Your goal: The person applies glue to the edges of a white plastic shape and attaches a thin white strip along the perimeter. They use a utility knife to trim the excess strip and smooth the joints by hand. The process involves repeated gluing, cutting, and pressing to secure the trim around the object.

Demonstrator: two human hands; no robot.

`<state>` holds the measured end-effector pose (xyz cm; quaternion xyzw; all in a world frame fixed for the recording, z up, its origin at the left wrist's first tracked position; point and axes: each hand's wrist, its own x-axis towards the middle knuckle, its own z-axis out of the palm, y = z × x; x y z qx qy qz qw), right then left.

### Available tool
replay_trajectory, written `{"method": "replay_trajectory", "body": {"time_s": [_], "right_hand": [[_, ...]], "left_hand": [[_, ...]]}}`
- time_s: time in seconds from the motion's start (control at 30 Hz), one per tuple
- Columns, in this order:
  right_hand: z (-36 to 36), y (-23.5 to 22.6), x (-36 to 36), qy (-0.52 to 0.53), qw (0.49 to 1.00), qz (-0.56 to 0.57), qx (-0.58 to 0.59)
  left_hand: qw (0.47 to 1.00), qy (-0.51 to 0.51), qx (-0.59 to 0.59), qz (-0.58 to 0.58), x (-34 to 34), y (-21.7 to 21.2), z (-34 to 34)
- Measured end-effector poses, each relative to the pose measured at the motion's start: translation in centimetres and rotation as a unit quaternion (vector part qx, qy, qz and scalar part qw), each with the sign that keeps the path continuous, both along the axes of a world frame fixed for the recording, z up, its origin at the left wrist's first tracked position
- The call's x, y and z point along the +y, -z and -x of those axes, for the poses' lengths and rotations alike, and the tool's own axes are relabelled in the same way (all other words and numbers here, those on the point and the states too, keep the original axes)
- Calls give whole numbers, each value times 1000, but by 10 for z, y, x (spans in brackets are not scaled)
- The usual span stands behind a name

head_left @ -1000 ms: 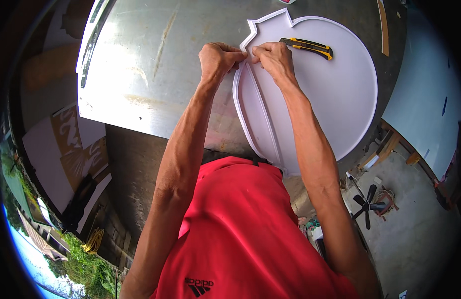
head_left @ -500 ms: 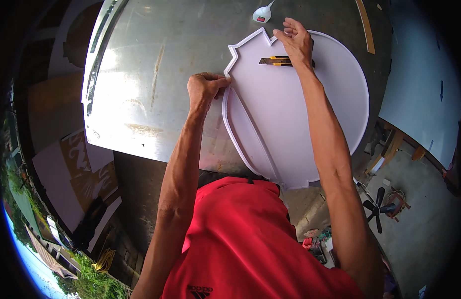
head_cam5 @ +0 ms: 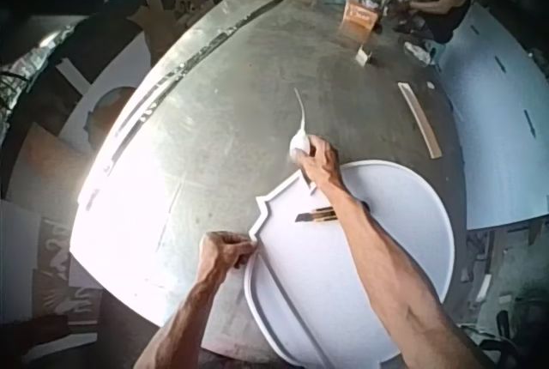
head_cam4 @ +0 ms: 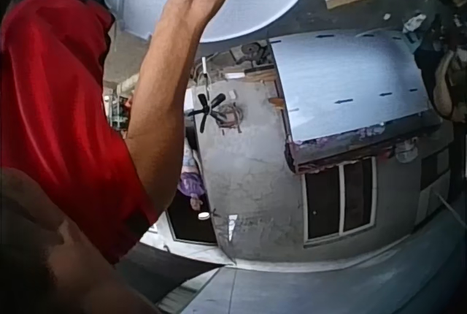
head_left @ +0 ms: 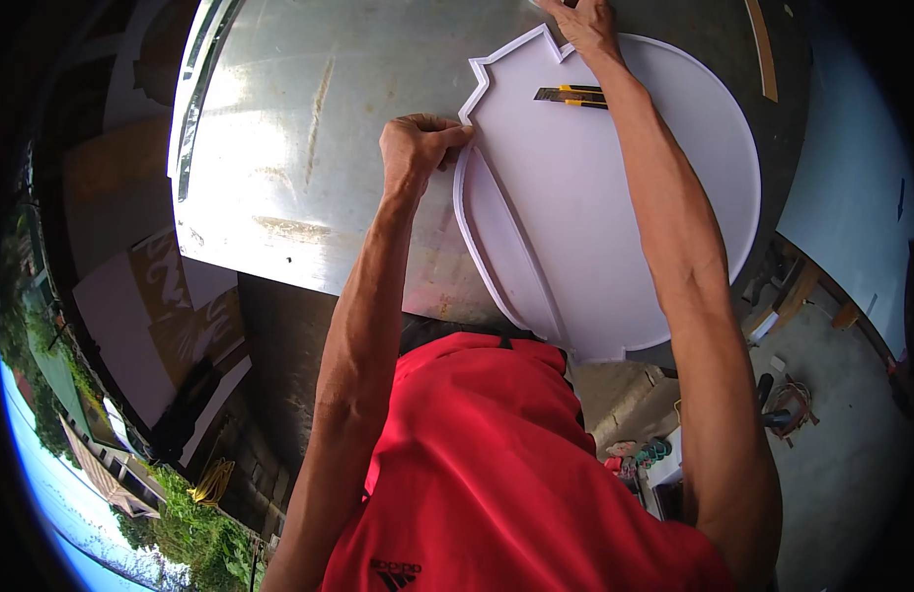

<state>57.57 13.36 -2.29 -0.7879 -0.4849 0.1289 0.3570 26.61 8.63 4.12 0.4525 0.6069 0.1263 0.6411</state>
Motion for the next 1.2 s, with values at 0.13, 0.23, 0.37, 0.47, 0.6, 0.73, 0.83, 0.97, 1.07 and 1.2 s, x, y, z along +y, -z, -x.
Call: {"method": "replay_trajectory", "body": {"time_s": [0.13,0.23,0.37,0.47,0.6,0.73,0.83,0.97,1.07,1.2], "right_hand": [[29,-64,-40,-43,975,45,214],[59,-104,-109,-94,953,40,284],[82,-117,-198,-76,950,127,274],[97,-113,-239,-28,946,152,284],[106,-109,-255,-36,952,161,257],[110,-110,-250,-37,964,144,221],[112,-105,-246,-44,972,126,193],[114,-103,-241,-61,978,107,168],[115,-104,-239,-67,979,101,163],[115,-104,-239,-66,979,100,164]], "left_hand": [[1000,-6,10,-14,-1,-1,5],[1000,-3,7,-22,-2,-3,8],[1000,3,-2,-22,-2,-10,3],[1000,12,-11,-24,-2,-5,3],[1000,1,-19,-25,-4,-6,3],[999,-2,-13,-30,-5,-8,2],[999,1,-11,-30,-4,-13,1],[999,-2,-17,-27,-5,-14,0],[999,1,-7,-31,-5,-15,0],[999,3,-5,-31,-6,-14,0]]}}
